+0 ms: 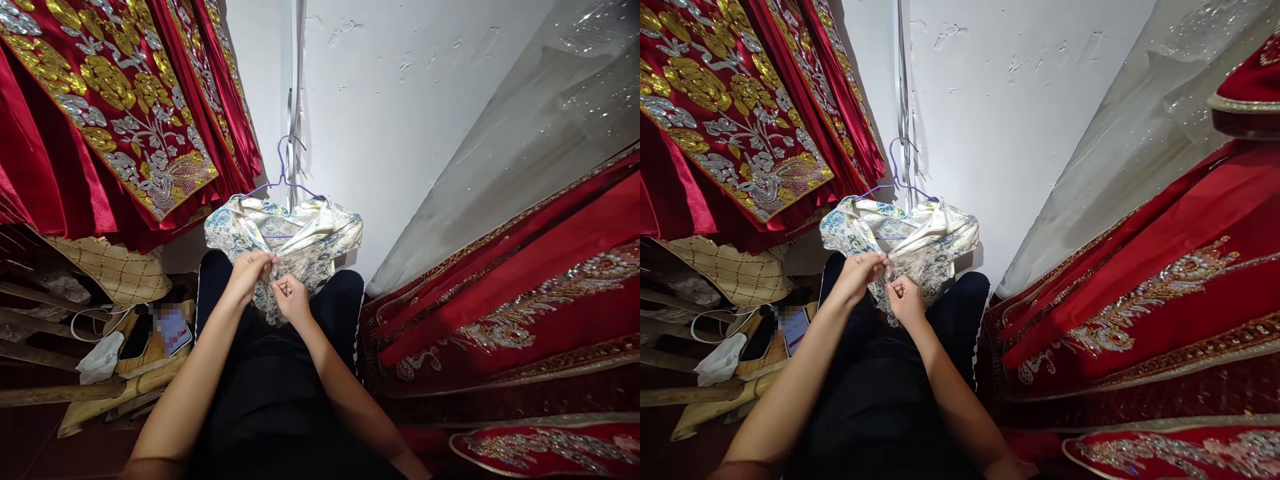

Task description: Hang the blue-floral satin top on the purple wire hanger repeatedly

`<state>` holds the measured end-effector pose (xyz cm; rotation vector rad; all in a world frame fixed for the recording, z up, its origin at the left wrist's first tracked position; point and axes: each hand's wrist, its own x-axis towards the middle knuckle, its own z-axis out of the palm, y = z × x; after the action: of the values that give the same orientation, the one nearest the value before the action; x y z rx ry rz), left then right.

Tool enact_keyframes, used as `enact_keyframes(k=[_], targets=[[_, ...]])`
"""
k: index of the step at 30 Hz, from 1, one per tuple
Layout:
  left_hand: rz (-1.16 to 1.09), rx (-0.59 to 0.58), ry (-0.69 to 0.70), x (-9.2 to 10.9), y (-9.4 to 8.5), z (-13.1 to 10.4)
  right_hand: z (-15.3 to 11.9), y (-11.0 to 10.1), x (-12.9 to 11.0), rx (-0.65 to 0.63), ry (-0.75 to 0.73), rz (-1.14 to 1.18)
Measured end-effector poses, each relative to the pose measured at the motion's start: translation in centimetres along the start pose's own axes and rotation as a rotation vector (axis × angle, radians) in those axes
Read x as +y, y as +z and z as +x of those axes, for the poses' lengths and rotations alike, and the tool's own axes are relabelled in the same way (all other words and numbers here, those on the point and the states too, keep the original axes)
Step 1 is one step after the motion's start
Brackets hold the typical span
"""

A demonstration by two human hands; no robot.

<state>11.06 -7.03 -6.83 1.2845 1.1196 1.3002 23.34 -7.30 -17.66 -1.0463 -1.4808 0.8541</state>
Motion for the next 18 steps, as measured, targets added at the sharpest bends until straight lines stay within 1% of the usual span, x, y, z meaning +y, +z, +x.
enact_keyframes(k=[1, 3, 5, 7, 8, 9, 11, 13, 14, 16, 17, 18], targets=[[-0.108, -0.021, -0.015, 1.4, 0.3, 1.3, 0.3, -0.1, -0.1, 0.001, -0.009, -0.014], [-0.165, -0.036, 0.007, 4.7, 0.9, 3.8, 1.0, -0.3, -0.4, 0.003, -0.029, -0.023], [-0.194, -0.031, 0.044, 7.9, 1.6, 5.7, 1.3, -0.5, -0.6, -0.016, -0.033, -0.020], [-0.217, -0.013, 0.107, 10.1, 2.2, 6.7, 1.2, -0.6, -0.4, -0.054, -0.023, -0.026], [-0.214, -0.006, 0.146, 10.7, 2.5, 6.9, 1.1, -0.6, -0.3, -0.076, -0.014, -0.032], [-0.193, -0.001, 0.185, 10.9, 2.6, 6.8, 0.9, -0.8, -0.2, -0.102, -0.002, -0.041], [-0.111, 0.008, 0.257, 10.4, 2.5, 6.4, 0.5, -1.3, -0.4, -0.159, 0.032, -0.057], [-0.031, 0.024, 0.303, 9.2, 2.0, 5.9, 0.4, -2.2, -1.9, -0.198, 0.068, -0.046], [-0.010, 0.033, 0.316, 8.5, 1.6, 5.8, 0.4, -2.9, -3.3, -0.199, 0.074, -0.017], [0.002, 0.054, 0.337, 7.3, 0.9, 5.6, 0.1, -4.2, -7.2, -0.166, 0.046, 0.094], [0.006, 0.059, 0.345, 6.9, 0.6, 5.6, -0.3, -4.9, -9.5, -0.173, 0.003, 0.170], [0.011, 0.060, 0.353, 6.5, 0.4, 5.6, -0.8, -5.5, -11.8, -0.219, -0.040, 0.247]])
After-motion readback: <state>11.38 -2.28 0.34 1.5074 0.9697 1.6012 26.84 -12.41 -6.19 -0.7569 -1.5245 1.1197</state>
